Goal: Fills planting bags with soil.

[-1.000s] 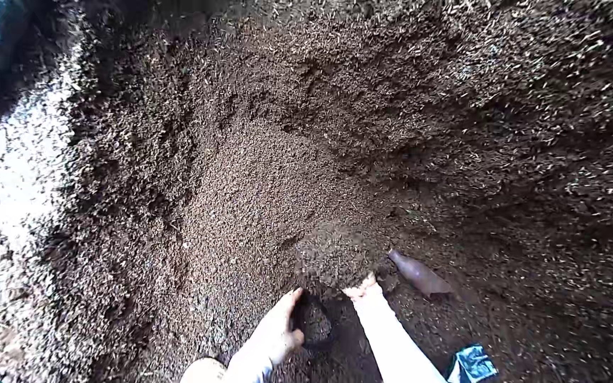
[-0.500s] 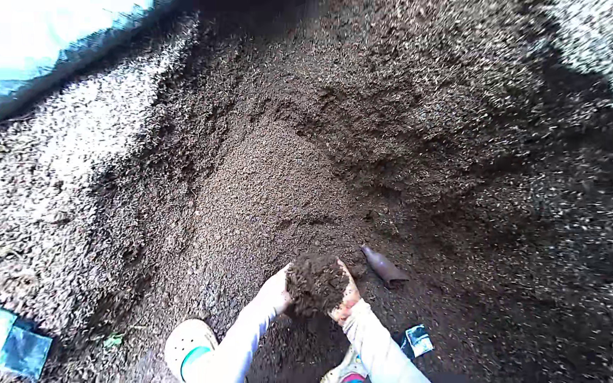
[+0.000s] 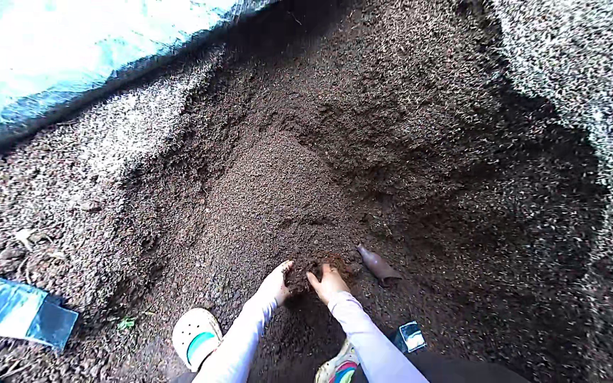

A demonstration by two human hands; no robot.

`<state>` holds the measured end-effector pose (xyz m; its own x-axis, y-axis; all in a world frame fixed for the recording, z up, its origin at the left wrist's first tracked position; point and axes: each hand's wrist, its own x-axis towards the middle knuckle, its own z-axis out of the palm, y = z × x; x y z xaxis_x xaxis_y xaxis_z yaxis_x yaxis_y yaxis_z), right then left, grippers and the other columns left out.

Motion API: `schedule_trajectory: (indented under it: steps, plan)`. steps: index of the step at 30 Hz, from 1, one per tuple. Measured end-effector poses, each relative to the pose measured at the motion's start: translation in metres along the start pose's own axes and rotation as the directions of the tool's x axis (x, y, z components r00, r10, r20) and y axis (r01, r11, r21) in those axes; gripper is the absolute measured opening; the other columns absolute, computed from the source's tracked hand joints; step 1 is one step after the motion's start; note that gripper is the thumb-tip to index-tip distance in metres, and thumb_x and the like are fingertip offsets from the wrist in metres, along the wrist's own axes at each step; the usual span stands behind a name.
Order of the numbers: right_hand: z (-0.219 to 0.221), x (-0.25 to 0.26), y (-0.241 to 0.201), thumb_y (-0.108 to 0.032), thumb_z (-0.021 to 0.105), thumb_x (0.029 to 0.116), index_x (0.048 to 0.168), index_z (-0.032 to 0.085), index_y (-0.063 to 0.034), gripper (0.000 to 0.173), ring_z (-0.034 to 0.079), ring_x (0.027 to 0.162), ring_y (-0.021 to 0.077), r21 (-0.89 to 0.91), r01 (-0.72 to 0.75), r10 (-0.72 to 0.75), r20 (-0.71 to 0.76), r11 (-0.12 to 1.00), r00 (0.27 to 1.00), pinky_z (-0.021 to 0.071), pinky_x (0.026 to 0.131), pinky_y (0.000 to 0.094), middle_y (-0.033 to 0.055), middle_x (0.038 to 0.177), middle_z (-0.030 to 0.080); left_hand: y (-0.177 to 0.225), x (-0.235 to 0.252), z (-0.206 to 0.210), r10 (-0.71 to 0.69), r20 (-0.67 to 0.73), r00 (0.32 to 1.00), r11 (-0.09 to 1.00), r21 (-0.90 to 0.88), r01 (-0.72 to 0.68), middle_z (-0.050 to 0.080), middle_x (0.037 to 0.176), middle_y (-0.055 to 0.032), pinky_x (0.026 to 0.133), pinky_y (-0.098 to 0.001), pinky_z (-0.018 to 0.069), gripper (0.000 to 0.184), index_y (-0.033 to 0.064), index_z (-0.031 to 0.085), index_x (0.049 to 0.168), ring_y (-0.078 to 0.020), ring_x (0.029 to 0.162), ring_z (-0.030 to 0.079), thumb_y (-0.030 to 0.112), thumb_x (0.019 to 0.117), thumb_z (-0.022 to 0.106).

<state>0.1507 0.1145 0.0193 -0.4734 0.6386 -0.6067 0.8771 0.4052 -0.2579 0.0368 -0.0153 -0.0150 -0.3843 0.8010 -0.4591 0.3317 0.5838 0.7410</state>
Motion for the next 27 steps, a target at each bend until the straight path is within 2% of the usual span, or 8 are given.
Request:
schedule_trajectory:
  steps: [3,8,11,13,15,17,21,27]
  plan:
    - [0.003,0.007,-0.004,-0.039,0.028,0.1125,0.150,0.050,-0.0144,0.050,0.058,0.134,0.0338,-0.172,0.031,-0.010,0.119,0.985,0.993,0.0451,0.109,0.0576,0.0160,0.143,0.061,0.001,0.002,0.003,-0.068,0.013,0.998,0.998,0.005,0.068,0.041,0.162,-0.0156,0.123,-0.0491,0.0321,0.085,0.0080,0.028,0.163,-0.0285,0.148,0.043,0.016,0.0916,0.074]
    - [-0.048,-0.052,-0.020,-0.036,0.036,0.1118,0.137,0.061,-0.0092,0.044,0.065,0.122,0.0396,-0.175,0.171,-0.176,-0.017,0.970,0.984,0.0495,0.100,0.0619,0.0211,0.126,0.069,0.044,-0.042,-0.047,0.069,-0.043,0.997,0.995,-0.065,-0.072,0.050,0.155,-0.0176,0.118,-0.0545,0.0377,0.074,0.0093,0.034,0.161,-0.0320,0.142,0.050,0.009,0.0941,0.066]
    - [-0.043,-0.071,-0.012,-0.034,0.040,0.1110,0.124,0.064,-0.0045,0.040,0.068,0.111,0.0389,-0.061,0.204,-0.212,-0.171,0.977,0.962,0.0507,0.092,0.0602,0.0219,0.114,0.071,0.051,-0.057,-0.045,0.086,-0.121,0.989,0.991,-0.088,-0.096,0.054,0.152,-0.0148,0.116,-0.0544,0.0398,0.072,0.0124,0.040,0.159,-0.0302,0.139,0.053,0.009,0.0930,0.068]
    - [-0.012,-0.050,0.000,-0.032,0.037,0.1114,0.134,0.060,-0.0052,0.041,0.068,0.114,0.0388,-0.044,0.175,-0.180,-0.176,0.984,0.968,0.0525,0.094,0.0597,0.0216,0.122,0.069,0.034,-0.045,-0.024,0.051,-0.153,0.987,0.994,-0.084,-0.064,0.054,0.153,-0.0123,0.117,-0.0534,0.0402,0.074,0.0139,0.041,0.159,-0.0280,0.140,0.053,0.008,0.0902,0.069]
    - [0.019,-0.019,0.015,-0.033,0.033,0.1122,0.143,0.054,-0.0101,0.044,0.064,0.125,0.0372,-0.092,0.111,-0.113,-0.016,0.990,0.993,0.0502,0.102,0.0589,0.0197,0.134,0.065,0.005,-0.023,0.005,-0.013,-0.096,0.995,1.000,-0.002,0.012,0.057,0.148,-0.0165,0.113,-0.0595,0.0422,0.071,0.0122,0.042,0.157,-0.0340,0.136,0.056,0.009,0.0902,0.068]
    - [0.018,-0.005,0.015,-0.037,0.032,0.1127,0.144,0.054,-0.0126,0.045,0.061,0.129,0.0357,-0.134,0.111,-0.103,0.064,0.985,0.993,0.0485,0.105,0.0581,0.0182,0.138,0.064,0.001,-0.009,0.008,-0.073,-0.012,0.997,0.994,0.077,0.074,0.047,0.158,-0.0148,0.119,-0.0573,0.0364,0.074,0.0134,0.032,0.162,-0.0333,0.144,0.048,0.009,0.0949,0.062]
    - [-0.003,-0.026,0.016,-0.036,0.033,0.1131,0.137,0.059,-0.0068,0.046,0.064,0.124,0.0364,-0.033,0.153,-0.154,-0.037,0.988,0.987,0.0491,0.102,0.0575,0.0201,0.130,0.067,0.038,-0.022,-0.016,-0.057,-0.045,0.997,0.994,0.089,0.061,0.045,0.160,-0.0107,0.121,-0.0537,0.0349,0.072,0.0143,0.035,0.161,-0.0292,0.146,0.046,0.005,0.0957,0.062]
    - [0.012,-0.009,0.016,-0.039,0.037,0.1114,0.140,0.056,-0.0114,0.044,0.063,0.127,0.0348,-0.147,0.094,-0.082,0.084,0.985,0.993,0.0502,0.103,0.0570,0.0174,0.136,0.065,0.010,-0.011,0.009,-0.043,-0.046,0.998,0.992,0.117,0.048,0.033,0.168,-0.0042,0.124,-0.0469,0.0327,0.078,0.0137,0.032,0.163,-0.0218,0.151,0.039,0.000,0.0920,0.060]
